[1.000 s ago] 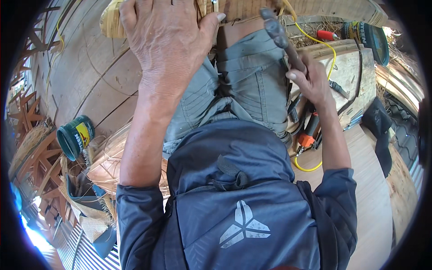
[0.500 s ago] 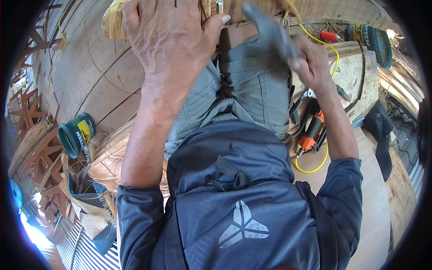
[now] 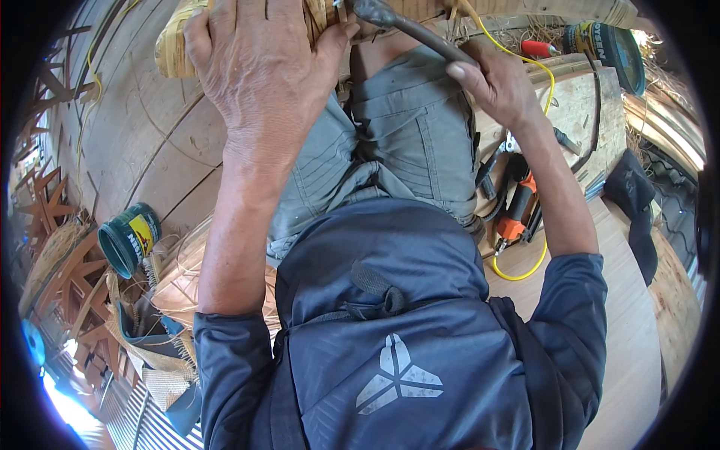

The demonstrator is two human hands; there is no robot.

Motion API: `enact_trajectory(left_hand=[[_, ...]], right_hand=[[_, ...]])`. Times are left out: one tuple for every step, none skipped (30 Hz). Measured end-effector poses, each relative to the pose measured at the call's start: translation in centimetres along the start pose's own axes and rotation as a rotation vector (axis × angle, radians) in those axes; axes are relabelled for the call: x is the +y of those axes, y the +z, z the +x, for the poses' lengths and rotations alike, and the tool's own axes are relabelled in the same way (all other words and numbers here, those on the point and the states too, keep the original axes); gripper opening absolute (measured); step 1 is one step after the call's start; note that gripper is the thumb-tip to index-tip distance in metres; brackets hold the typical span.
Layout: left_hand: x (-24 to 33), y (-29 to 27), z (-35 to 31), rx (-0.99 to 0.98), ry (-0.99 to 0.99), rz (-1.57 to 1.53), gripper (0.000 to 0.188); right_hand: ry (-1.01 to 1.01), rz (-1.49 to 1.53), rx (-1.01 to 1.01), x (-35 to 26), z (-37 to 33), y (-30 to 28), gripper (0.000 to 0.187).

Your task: Assembling and weaving a rattan chair component using glue, a pneumatic stapler, a hammer, and manual weaving.

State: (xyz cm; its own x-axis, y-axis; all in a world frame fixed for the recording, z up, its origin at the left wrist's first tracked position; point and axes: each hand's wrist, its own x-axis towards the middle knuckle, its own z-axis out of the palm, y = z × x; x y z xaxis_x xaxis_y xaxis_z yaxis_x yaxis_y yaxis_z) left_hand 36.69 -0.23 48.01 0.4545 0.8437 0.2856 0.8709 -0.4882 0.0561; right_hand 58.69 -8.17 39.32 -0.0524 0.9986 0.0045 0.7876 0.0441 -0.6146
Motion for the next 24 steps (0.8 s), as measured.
enact_trajectory(left_hand=[[0.3,-0.2,0.1,-0.016,-0.037,0.04,0.062],[0.1,-0.1,0.0,-0.014,-0.03,0.039,0.062],[-0.4,0.4,-0.4,0.028,0.034,0.056,0.062],[-0.5,0.9,-0.5,0.068,0.102,0.07,0.062],[-0.4,0.6,-0.3,0.069,0.109,0.071,0.062],[0.0,-0.1,0.0,0.047,0.095,0.018,0.059],[0.4,-0.7,0.3,0.023,0.083,-0.033,0.056],[0.8,-1.1,0.5,0.02,0.091,-0.032,0.056],[1.4,-1.6,0.8,-0.01,0.027,-0.061,0.049],[2.0,-2.2,1.2,-0.039,-0.037,-0.087,0.042],[2.8,-2.8,2.0,-0.044,-0.024,-0.09,0.042],[3.8,-3.4,2.9,-0.101,-0.105,-0.037,0.035],[4.2,-4.1,3.3,-0.15,-0.194,0.029,0.028],[4.0,-3.7,3.3,-0.15,-0.179,0.029,0.028],[3.3,-3.0,3.2,-0.077,-0.158,-0.097,0.025],[2.7,-2.6,3.1,-0.001,-0.14,-0.217,0.022],[2.5,-2.3,3.0,-0.001,-0.129,-0.216,0.022],[2.4,-2.1,2.9,0.111,-0.064,-0.37,0.019],[2.2,-1.9,2.9,0.219,0.008,-0.522,0.017],[1.8,-1.8,2.8,0.217,0.025,-0.521,0.017],[1.2,-1.7,2.8,0.065,-0.119,-0.773,0.023],[0.3,-1.3,2.8,-0.094,-0.271,-1.019,0.033],[-0.1,-0.7,3.5,-0.115,-0.172,-1.106,0.02],[-0.2,-0.4,3.6,-0.121,-0.155,-1.106,0.02]], right_hand=[[0.002,0.0,0.004,0.0,-0.8,-0.1,0.051],[0.03,0.082,0.059,0.1,-1.9,-0.2,0.05],[0.058,0.165,0.114,0.2,-3.0,-0.1,0.049],[0.043,0.26,0.234,0.5,-4.4,0.4,0.047],[0.183,0.377,0.217,1.1,-5.9,0.5,0.046],[0.325,0.495,0.199,1.4,-7.2,0.6,0.045],[0.395,0.583,0.268,1.2,-8.4,1.2,0.043],[0.472,0.575,0.271,1.0,-9.3,1.4,0.043],[0.549,0.567,0.274,0.8,-10.3,1.6,0.042],[0.619,0.589,0.296,1.1,-11.4,2.4,0.043],[0.725,0.57,0.299,1.0,-12.5,3.1,0.044],[0.83,0.551,0.301,1.2,-13.5,3.9,0.045],[0.863,0.47,0.292,2.2,-14.7,5.2,0.047],[0.897,0.379,0.301,2.2,-15.6,6.1,0.047],[0.929,0.288,0.311,1.9,-16.4,6.6,0.047],[0.993,0.268,0.298,1.5,-16.8,7.1,0.046],[0.985,0.168,0.277,1.9,-18.0,8.0,0.046],[0.976,0.069,0.256,2.3,-19.3,8.7,0.045],[1.007,0.03,0.229,1.6,-19.6,8.6,0.044],[1.056,-0.015,0.201,1.4,-20.4,9.0,0.044],[1.105,-0.061,0.172,1.5,-21.3,9.6,0.044],[1.107,-0.079,0.139,1.9,-22.1,9.9,0.043],[1.117,-0.071,0.151,1.8,-22.3,9.9,0.043],[1.117,-0.071,0.118,1.7,-22.4,9.7,0.042]])
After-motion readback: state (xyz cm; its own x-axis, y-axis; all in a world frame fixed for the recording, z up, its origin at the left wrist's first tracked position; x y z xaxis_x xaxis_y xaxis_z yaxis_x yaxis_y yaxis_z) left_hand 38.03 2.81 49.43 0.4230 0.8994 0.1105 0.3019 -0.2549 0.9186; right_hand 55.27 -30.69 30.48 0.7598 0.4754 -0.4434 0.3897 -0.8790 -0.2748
